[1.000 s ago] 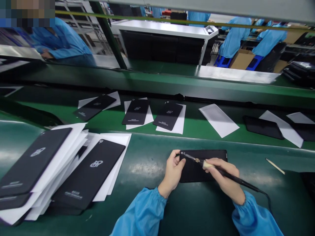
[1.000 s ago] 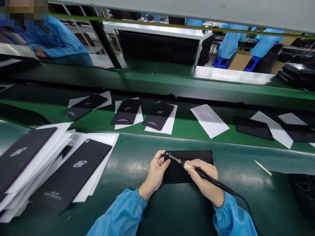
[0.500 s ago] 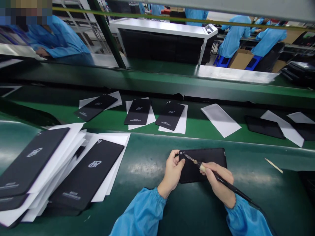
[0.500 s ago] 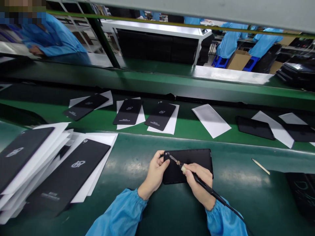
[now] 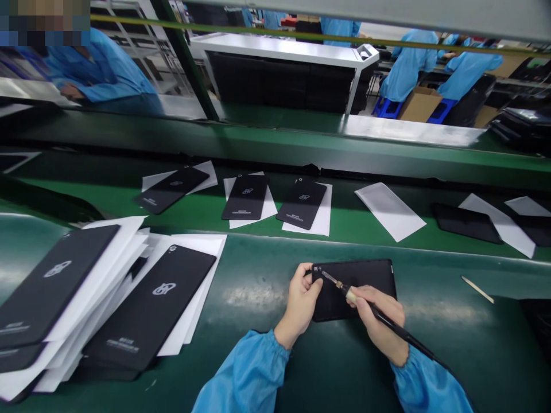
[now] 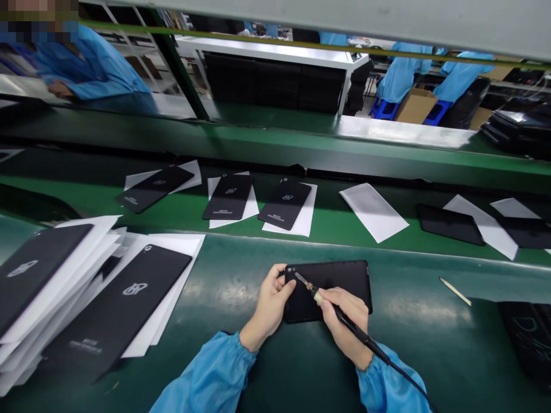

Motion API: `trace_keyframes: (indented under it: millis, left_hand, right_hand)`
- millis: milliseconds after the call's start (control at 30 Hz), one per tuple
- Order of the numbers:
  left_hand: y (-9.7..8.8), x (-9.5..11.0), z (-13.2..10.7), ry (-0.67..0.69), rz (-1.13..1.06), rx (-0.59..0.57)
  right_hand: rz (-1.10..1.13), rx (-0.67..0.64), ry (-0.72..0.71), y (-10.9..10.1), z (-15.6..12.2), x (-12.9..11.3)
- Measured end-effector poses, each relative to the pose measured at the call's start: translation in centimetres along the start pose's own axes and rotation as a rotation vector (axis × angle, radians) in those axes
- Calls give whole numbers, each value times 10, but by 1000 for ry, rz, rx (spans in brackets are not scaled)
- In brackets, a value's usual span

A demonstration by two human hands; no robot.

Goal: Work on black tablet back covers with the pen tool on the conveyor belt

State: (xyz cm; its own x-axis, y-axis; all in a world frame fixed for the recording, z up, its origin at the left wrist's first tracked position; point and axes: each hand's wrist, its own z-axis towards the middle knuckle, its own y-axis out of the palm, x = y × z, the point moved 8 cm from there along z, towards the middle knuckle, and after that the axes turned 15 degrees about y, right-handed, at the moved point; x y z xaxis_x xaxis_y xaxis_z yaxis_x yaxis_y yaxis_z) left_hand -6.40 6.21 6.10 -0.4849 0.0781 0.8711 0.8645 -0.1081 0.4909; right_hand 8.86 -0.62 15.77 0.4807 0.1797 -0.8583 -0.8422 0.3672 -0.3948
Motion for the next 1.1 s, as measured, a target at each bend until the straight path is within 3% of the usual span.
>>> trace_keyframes:
  millis: [533,733,867,967,1100]
  left_hand:
    - [-1,0,0,3,13,-9]
    - [0,1,1,-3,-8,-5]
    - [0,1,1,-11,-11,2]
    - [1,2,0,-7,-5,-4]
    - [6,1,-1,-54,-9,-71]
  right_hand:
    - [31,-64,-64,8,-8,5]
    - [35,12,-107,-19,-3,5]
    - [-161,47,-190,-31,14,16]
    - [-377,22,-230,-19,31,32]
    - [-499,-61,-254,-1,46,60]
